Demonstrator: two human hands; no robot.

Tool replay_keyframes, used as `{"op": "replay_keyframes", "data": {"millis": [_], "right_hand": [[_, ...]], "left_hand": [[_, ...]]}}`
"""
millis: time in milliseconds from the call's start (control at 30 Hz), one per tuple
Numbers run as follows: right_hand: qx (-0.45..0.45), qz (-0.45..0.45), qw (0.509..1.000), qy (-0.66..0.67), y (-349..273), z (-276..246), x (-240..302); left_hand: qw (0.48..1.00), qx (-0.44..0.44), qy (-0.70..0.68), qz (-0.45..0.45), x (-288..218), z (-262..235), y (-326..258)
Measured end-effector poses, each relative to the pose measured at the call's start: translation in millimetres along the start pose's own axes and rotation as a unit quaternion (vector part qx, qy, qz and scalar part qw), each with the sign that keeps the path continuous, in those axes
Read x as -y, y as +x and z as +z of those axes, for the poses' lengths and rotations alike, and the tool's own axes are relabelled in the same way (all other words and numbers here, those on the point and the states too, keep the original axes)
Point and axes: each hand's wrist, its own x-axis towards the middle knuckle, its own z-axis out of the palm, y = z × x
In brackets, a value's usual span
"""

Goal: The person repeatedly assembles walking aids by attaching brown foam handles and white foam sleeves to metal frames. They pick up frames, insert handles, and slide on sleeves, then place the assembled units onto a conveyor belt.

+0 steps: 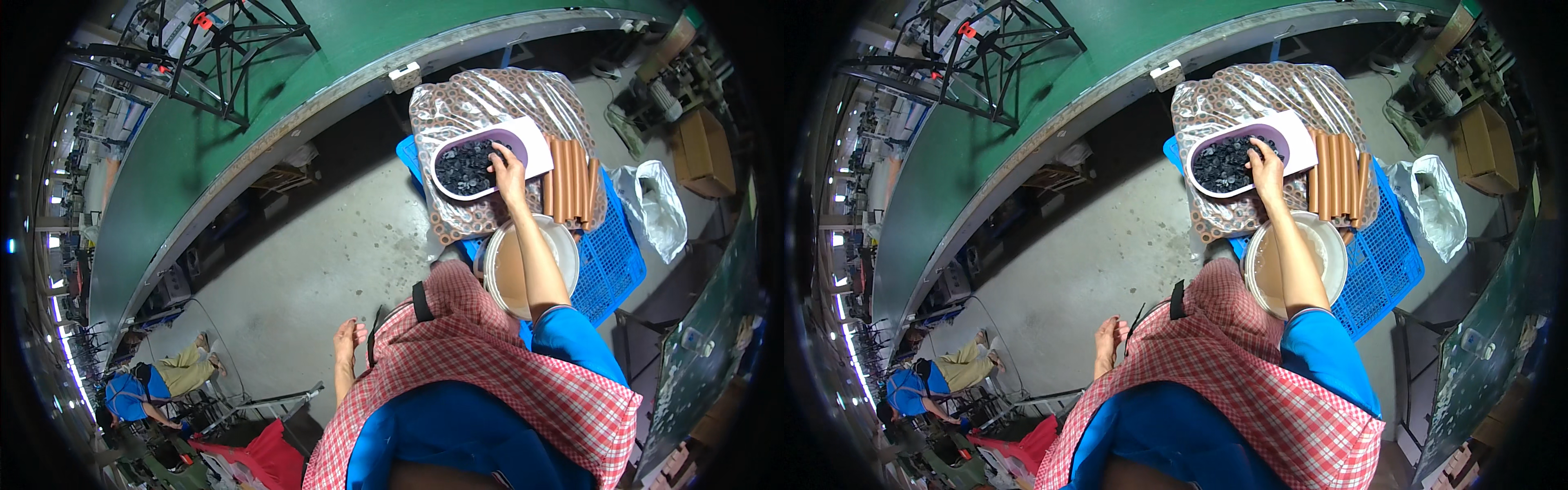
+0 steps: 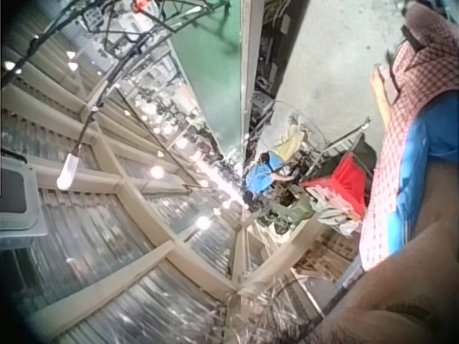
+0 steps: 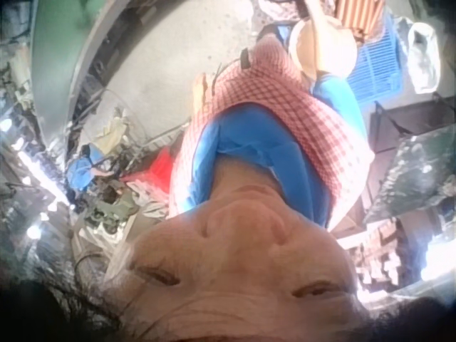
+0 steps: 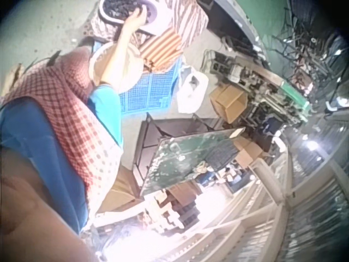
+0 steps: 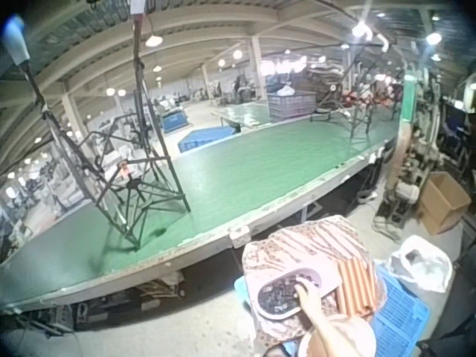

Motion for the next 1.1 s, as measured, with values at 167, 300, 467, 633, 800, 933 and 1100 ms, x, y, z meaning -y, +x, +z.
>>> {"op": "replay_keyframes", "data": {"millis": [167, 300, 467, 633, 800, 933, 1100], "right_hand": [[0.056, 0.267, 0.834, 0.479, -1, -16, 12], [0.1, 0.307, 0.737, 0.593, -3, -16, 9], [0.127, 0.319, 0.716, 0.608, -2, -3, 25], [0.131, 0.263, 0.774, 0.561, -5, 12, 38], [0.26, 0.347, 0.687, 0.583, -25, 45, 27], [0.358, 0.399, 0.756, 0.377, -75, 115, 56], [0.468, 0.452, 0.715, 0.256, -182, 169, 95]], "left_hand": [[0.999, -0.043, 0.012, -0.004, -6, -22, 2], [0.994, -0.095, -0.003, -0.048, 26, -53, -6], [0.988, -0.127, -0.019, -0.087, 77, -67, -28], [0.988, -0.119, 0.0, -0.102, 83, -28, -41], [0.982, -0.152, -0.101, -0.052, 100, -18, -34], [0.985, -0.166, -0.008, 0.052, 106, -10, -17], [0.93, -0.302, 0.064, 0.198, 174, -38, -6]]}}
